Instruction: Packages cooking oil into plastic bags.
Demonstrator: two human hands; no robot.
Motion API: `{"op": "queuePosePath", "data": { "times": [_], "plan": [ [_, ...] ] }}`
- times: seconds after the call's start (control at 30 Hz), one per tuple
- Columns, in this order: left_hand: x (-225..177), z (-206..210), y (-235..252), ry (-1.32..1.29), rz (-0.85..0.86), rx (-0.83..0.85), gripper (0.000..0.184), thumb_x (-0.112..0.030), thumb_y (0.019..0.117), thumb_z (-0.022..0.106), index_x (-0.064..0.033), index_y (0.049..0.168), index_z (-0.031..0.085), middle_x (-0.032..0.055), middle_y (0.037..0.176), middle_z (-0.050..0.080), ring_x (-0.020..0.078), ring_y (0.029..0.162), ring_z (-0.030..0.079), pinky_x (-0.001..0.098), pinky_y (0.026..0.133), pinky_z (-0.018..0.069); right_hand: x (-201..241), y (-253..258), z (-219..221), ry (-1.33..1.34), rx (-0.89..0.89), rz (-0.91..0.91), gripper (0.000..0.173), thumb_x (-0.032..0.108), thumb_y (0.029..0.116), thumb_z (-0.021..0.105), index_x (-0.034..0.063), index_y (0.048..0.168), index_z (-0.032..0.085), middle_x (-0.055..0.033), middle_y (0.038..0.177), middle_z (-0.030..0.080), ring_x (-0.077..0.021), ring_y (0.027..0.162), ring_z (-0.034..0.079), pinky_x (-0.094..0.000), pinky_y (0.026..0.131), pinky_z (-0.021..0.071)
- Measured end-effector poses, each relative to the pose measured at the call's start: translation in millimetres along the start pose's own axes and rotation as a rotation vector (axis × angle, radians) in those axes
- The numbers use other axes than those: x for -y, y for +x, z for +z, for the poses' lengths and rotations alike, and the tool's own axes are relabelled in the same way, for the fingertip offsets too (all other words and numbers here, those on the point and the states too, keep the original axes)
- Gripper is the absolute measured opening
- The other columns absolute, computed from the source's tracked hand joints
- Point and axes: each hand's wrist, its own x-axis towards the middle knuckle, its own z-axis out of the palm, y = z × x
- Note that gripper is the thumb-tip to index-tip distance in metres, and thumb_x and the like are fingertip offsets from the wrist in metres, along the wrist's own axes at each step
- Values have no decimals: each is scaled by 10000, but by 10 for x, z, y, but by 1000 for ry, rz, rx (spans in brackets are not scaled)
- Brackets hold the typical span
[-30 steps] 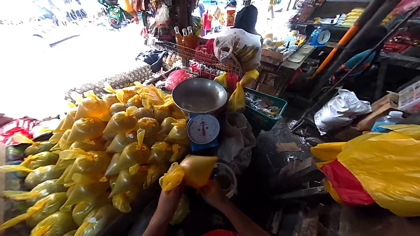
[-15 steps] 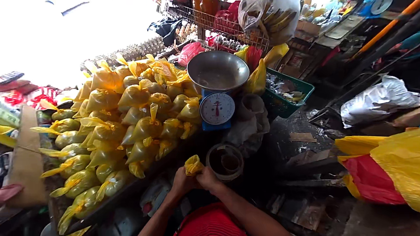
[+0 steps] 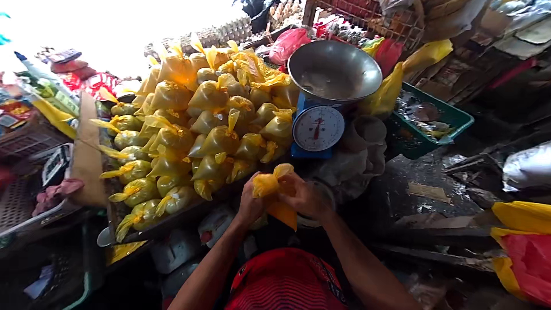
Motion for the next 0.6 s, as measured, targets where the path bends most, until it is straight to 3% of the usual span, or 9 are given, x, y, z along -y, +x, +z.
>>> {"op": "queuePosePath", "data": {
  "times": [0.07, 0.13, 0.2, 0.27, 0.37, 0.43, 0.5, 0.53, 0.6],
  "plan": [
    [-88, 0, 77, 14, -40, -48, 222, -155, 946, 593, -19, 1090, 695, 48, 1000, 728, 99, 981, 688, 343, 931, 574, -6, 2, 183, -55, -154, -136, 203, 221, 965, 686, 94, 1114, 739, -113, 1372, 609, -178, 1277, 586, -361, 1059, 532],
    [-105, 3, 154, 27, -160, -72, 206, -187, 914, 633, -55, 1052, 710, 26, 950, 738, 101, 926, 706, 363, 869, 596, -7, -5, 305, -146, -233, -213, 192, 178, 976, 662, 116, 1124, 766, -123, 1448, 565, -211, 1336, 554, -389, 1095, 521],
    [-125, -73, 218, -21, -319, -3, 192, -179, 894, 649, -77, 1042, 714, 16, 930, 736, 107, 894, 704, 370, 840, 594, -21, -2, 336, -220, -210, -243, 201, 206, 997, 629, 162, 1135, 768, -86, 1518, 529, -227, 1405, 502, -431, 1150, 475],
    [-155, -157, 218, -23, -363, 93, 164, -178, 924, 651, -81, 1041, 712, 16, 928, 737, 108, 895, 704, 366, 846, 591, -58, 2, 291, -179, -146, -225, 206, 226, 1010, 628, 154, 1139, 772, -42, 1425, 626, -204, 1388, 528, -434, 1176, 448],
    [-230, -208, 150, 332, -171, 208, 222, -246, 944, 660, -87, 1091, 708, 32, 1040, 730, 140, 1003, 694, 405, 928, 573, -99, 10, 166, 75, -22, -124, 196, 139, 1001, 639, 79, 1156, 742, -36, 1190, 730, -145, 1173, 661, -365, 1052, 549],
    [-231, -200, 97, 680, 83, 242, 246, -222, 910, 687, -103, 1124, 718, 77, 1120, 696, 234, 998, 692, 464, 835, 596, -140, 46, 101, 269, 51, -61, 185, 52, 993, 605, 37, 1137, 720, -70, 1075, 742, -161, 995, 709, -362, 896, 611],
    [-132, -191, 10, 826, 238, 212, 278, -193, 905, 693, -158, 1178, 723, 70, 1157, 684, 254, 995, 674, 439, 753, 593, -279, 115, 63, 365, 145, -41, 195, 15, 988, 565, 4, 1109, 718, -114, 1138, 723, -206, 1029, 698, -388, 891, 604],
    [-81, -156, -54, 775, 198, 180, 245, -184, 905, 689, -150, 1144, 731, 54, 1151, 692, 238, 1003, 675, 435, 768, 594, -371, 150, 47, 361, 186, -54, 176, 30, 979, 583, 9, 1081, 725, -122, 1246, 695, -224, 1131, 672, -401, 948, 589],
    [-3, -33, -227, 465, -152, 92, 197, -195, 908, 681, -88, 1065, 732, 28, 1067, 721, 167, 994, 691, 423, 853, 595, -530, 176, 54, 232, 185, -75, 137, 139, 934, 714, 70, 1041, 765, -98, 1431, 602, -230, 1303, 586, -408, 1032, 560]
  ]
}}
